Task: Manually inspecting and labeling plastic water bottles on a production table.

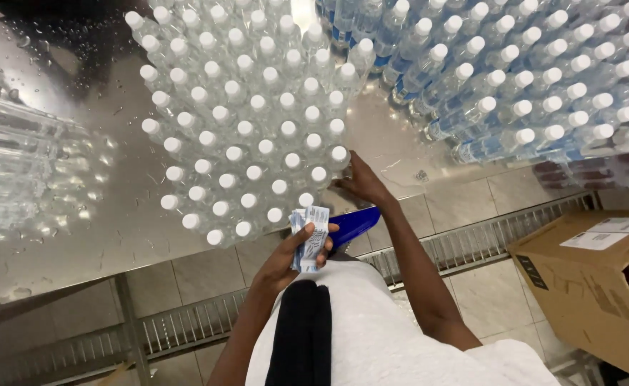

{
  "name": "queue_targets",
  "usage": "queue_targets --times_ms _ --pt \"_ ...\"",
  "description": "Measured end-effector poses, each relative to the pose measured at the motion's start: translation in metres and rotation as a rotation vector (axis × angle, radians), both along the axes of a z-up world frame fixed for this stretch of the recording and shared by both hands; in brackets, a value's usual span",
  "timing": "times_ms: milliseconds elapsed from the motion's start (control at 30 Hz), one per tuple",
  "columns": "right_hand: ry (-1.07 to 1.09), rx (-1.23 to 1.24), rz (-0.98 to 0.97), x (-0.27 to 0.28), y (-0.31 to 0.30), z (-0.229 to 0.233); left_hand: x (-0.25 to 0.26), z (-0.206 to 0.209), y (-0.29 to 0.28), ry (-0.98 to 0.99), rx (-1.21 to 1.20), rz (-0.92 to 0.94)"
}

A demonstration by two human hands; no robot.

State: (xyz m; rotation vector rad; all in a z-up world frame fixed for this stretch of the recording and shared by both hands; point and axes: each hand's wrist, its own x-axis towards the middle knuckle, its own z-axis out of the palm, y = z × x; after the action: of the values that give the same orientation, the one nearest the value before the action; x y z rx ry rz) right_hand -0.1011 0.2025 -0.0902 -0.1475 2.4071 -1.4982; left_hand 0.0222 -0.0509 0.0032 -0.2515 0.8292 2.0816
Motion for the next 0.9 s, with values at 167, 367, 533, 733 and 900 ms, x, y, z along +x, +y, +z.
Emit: queue_targets --times_ms 167,367,533,733,900 --pt "0.005 0.191 -0.177 0.009 -0.018 -0.009 -0.007 0.006 0.016 -0.011 0.045 -0.02" --pt "-0.057 0.38 -0.285 0.02 0.004 -0.015 -0.008 0.002 0.035 0.022 0.043 -0.109" --pt "-0.126 0.401 -0.428 0.038 0.029 0.004 -0.012 0.013 0.034 0.028 0.024 -0.125" --pt "-0.305 0.668 -0.094 0.066 0.06 0.062 -0.015 0.018 0.038 0.008 0.027 -0.124" --pt "-0.059 -0.139 -0.043 0.092 0.031 0.168 -0.019 0.026 0.045 -0.088 0.099 -0.079"
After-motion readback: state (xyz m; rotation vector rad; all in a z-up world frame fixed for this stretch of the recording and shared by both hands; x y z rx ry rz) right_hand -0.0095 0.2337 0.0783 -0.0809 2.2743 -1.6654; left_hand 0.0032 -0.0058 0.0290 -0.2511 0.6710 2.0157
